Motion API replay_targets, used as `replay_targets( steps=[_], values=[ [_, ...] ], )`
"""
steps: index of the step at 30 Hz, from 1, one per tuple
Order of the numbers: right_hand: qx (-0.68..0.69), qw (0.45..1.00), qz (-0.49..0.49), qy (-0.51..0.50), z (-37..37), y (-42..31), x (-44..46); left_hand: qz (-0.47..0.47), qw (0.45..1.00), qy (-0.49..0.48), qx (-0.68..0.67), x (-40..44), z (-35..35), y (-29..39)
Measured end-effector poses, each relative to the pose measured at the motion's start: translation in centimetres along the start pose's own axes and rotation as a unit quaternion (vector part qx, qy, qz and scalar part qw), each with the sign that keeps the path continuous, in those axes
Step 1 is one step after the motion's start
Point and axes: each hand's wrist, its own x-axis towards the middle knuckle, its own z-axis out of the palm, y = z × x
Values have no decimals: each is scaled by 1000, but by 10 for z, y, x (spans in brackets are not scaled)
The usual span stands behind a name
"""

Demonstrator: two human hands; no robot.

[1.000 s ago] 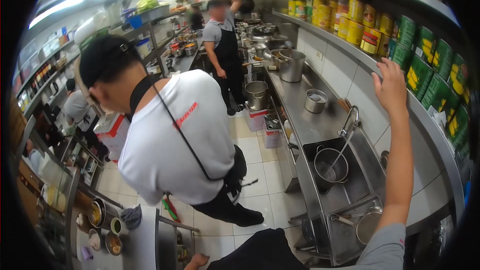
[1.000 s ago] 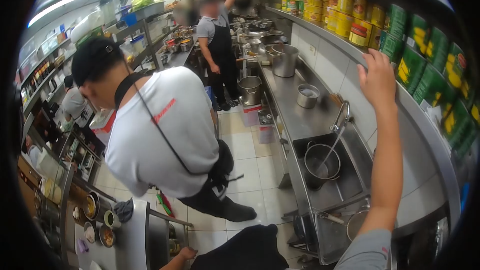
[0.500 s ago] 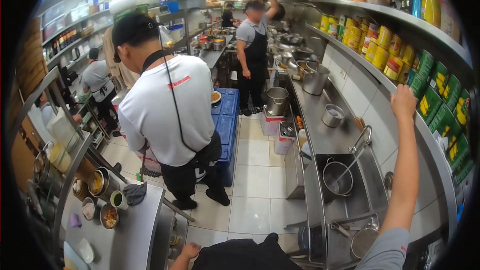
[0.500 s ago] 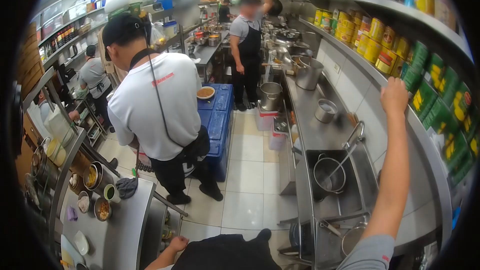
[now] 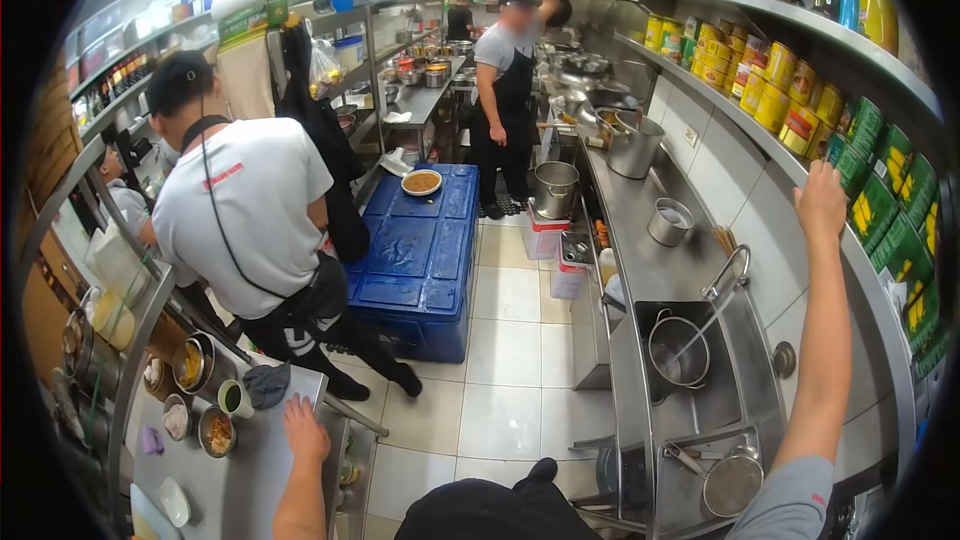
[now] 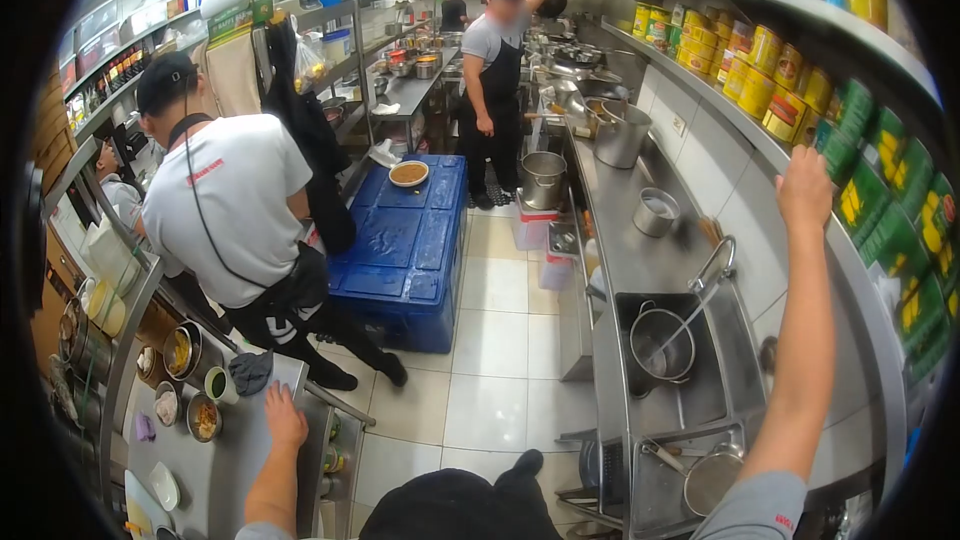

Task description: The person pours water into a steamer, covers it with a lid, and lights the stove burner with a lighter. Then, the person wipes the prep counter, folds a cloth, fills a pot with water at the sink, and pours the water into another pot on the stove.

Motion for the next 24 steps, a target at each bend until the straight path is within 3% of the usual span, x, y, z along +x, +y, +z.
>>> replay_targets(
  steps=[5,8,14,24],
  values=[
    [-11,1000,-3,-13,-4,-6,-1,-29,992,-117,20,4,11,-19],
    [-15,999,-43,-8,13,4,5,-35,992,-117,23,10,22,-28],
    [-36,987,-95,-125,22,18,33,-25,995,-84,42,22,17,-21],
    [-40,980,-104,-166,18,14,43,-51,997,-54,19,28,42,-20]
  ],
)
